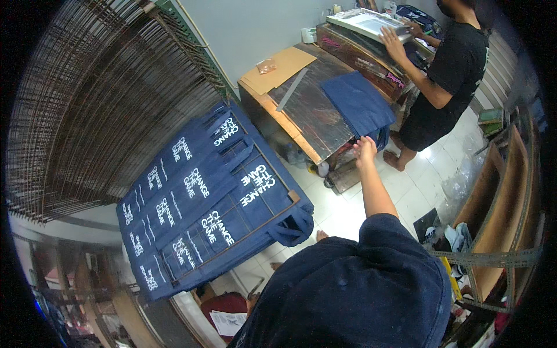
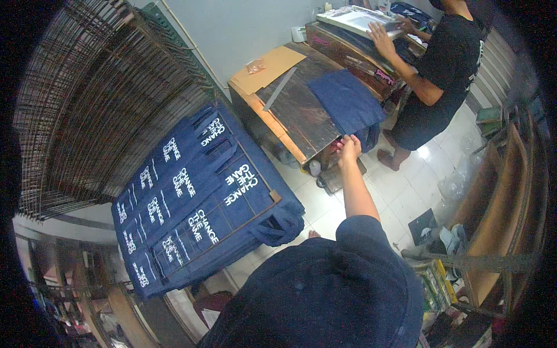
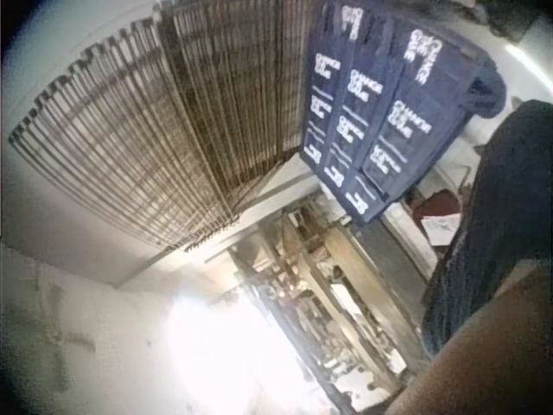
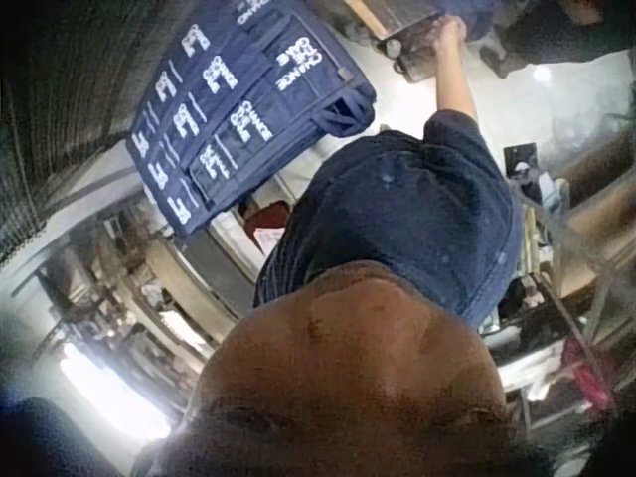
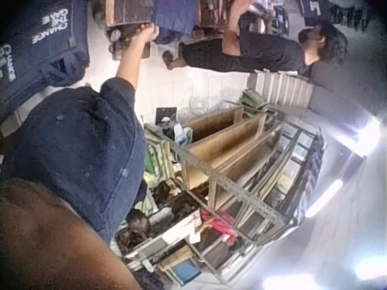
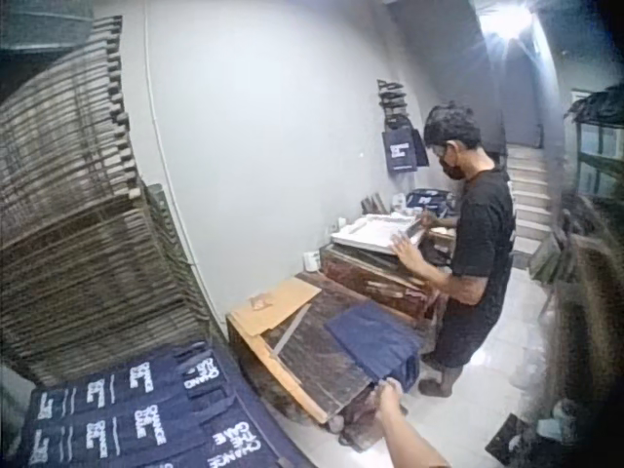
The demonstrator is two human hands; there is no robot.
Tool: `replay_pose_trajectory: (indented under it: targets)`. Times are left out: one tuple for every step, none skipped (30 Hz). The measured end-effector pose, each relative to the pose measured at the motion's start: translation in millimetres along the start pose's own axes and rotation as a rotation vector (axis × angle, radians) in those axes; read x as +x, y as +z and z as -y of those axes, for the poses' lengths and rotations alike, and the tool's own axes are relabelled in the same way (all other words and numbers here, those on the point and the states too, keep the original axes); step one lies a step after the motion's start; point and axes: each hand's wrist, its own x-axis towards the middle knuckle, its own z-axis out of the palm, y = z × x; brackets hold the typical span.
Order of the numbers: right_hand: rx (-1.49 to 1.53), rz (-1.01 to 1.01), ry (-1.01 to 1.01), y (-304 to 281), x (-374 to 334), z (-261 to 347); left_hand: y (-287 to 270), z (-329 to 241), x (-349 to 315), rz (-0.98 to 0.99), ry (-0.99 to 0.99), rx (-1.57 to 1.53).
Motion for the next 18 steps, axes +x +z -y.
replay_pose_trajectory:
  targets:
    - [0.008,0.002,-0.006,1.8,7.3,2.5,0.9,2.6,-2.4,-0.011,0.011,0.006]
    - [0.016,0.004,-0.012,3.5,14.5,5.4,1.4,4.5,-3.4,-0.02,0.024,0.008]
    - [0.025,0.005,-0.019,4.9,21.7,8.4,1.0,6.2,-4.1,-0.025,0.039,0.011]
    - [0.026,0.012,-0.032,8.5,24.5,11.0,0.7,6.1,-8.2,-0.029,0.045,0.004]
    - [0.032,0.01,-0.025,11.2,27.4,14.3,-0.8,5.7,-11.7,-0.023,0.037,-0.003]
    - [0.039,0.007,-0.018,12.9,30.7,19.0,-2.7,4.2,-12.8,0.002,0.027,-0.016]
    - [0.05,0.003,-0.009,15.0,33.5,23.6,-4.2,-0.3,-14.1,-0.001,-0.04,-0.085]
    - [0.037,0.017,-0.001,14.6,42.7,25.9,-5.0,-5.2,-14.9,-0.004,-0.107,-0.154]
    - [0.047,0.023,0.025,15.1,48.9,30.3,-5.3,-10.4,-15.3,-0.006,-0.172,-0.223]
    - [0.056,0.032,0.054,17.7,52.1,34.4,-6.7,-17.1,-18.0,-0.016,-0.126,-0.232]
    - [0.062,0.043,0.085,21.2,52.2,37.8,-8.2,-19.5,-21.3,-0.029,-0.083,-0.243]
    - [0.059,0.102,0.083,23.4,51.8,42.8,-9.0,-22.5,-23.5,-0.042,-0.04,-0.254]
    - [0.104,0.14,0.108,21.3,62.0,46.1,-11.0,-28.9,-21.2,-0.032,-0.104,-0.239]
    - [0.145,0.153,0.113,24.0,62.5,48.5,-11.6,-27.3,-17.9,-0.027,-0.178,-0.23]
    - [0.185,0.166,0.119,26.5,62.7,51.4,-13.0,-24.9,-16.0,-0.022,-0.252,-0.223]
    - [0.215,0.173,0.106,25.8,64.2,54.8,-19.3,-23.1,-8.8,0.058,-0.203,-0.17]
    - [0.251,0.183,0.101,27.2,64.1,56.0,-31.9,-15.0,-3.5,0.127,-0.157,-0.116]
    - [0.283,0.202,0.106,28.1,65.9,54.8,-40.9,-5.5,-4.2,0.195,-0.113,-0.061]
